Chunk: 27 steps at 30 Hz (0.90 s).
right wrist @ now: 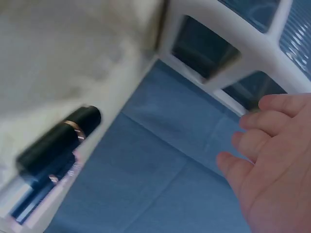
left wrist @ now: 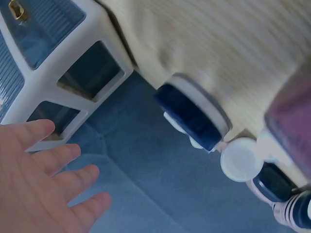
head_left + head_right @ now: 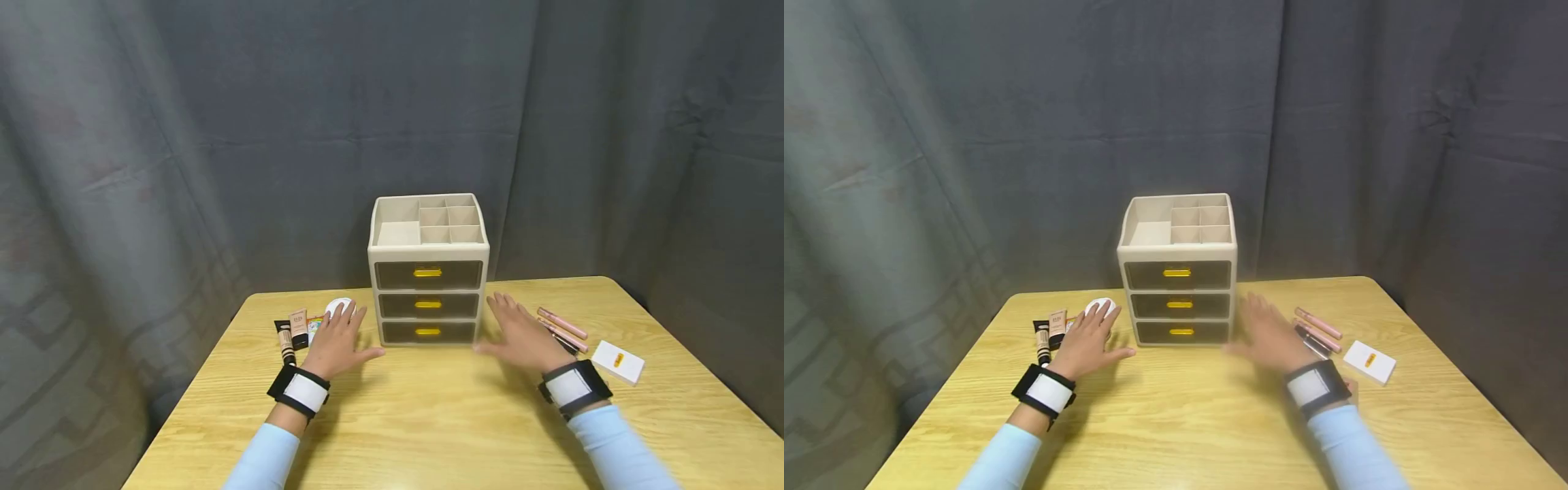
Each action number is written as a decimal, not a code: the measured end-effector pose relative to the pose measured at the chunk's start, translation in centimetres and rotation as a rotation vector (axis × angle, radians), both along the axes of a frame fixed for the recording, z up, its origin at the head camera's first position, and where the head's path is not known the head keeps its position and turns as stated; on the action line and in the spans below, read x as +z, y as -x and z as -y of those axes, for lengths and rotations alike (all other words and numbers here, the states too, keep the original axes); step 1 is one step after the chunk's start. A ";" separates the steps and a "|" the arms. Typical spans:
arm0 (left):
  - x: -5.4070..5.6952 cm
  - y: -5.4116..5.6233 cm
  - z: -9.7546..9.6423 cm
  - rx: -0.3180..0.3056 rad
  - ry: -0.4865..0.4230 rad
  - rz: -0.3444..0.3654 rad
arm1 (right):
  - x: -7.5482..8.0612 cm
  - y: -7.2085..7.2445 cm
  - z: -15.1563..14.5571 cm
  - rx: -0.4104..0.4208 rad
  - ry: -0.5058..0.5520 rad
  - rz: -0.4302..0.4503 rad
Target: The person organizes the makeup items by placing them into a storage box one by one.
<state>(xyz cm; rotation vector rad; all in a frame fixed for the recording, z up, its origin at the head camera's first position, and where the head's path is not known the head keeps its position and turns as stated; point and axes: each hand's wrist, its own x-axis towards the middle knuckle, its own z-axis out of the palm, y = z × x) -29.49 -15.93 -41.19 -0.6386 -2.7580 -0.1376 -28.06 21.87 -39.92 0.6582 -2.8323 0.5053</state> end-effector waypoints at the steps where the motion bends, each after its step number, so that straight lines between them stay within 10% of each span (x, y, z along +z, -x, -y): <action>1: 0.1 -0.1 0.1 -0.002 -0.003 -0.003 | 0.3 0.0 0.0 -0.001 0.010 0.000; 27: 7.0 -2.1 7.0 0.055 -0.131 -0.082 | 12.8 5.9 0.9 0.088 0.407 -0.156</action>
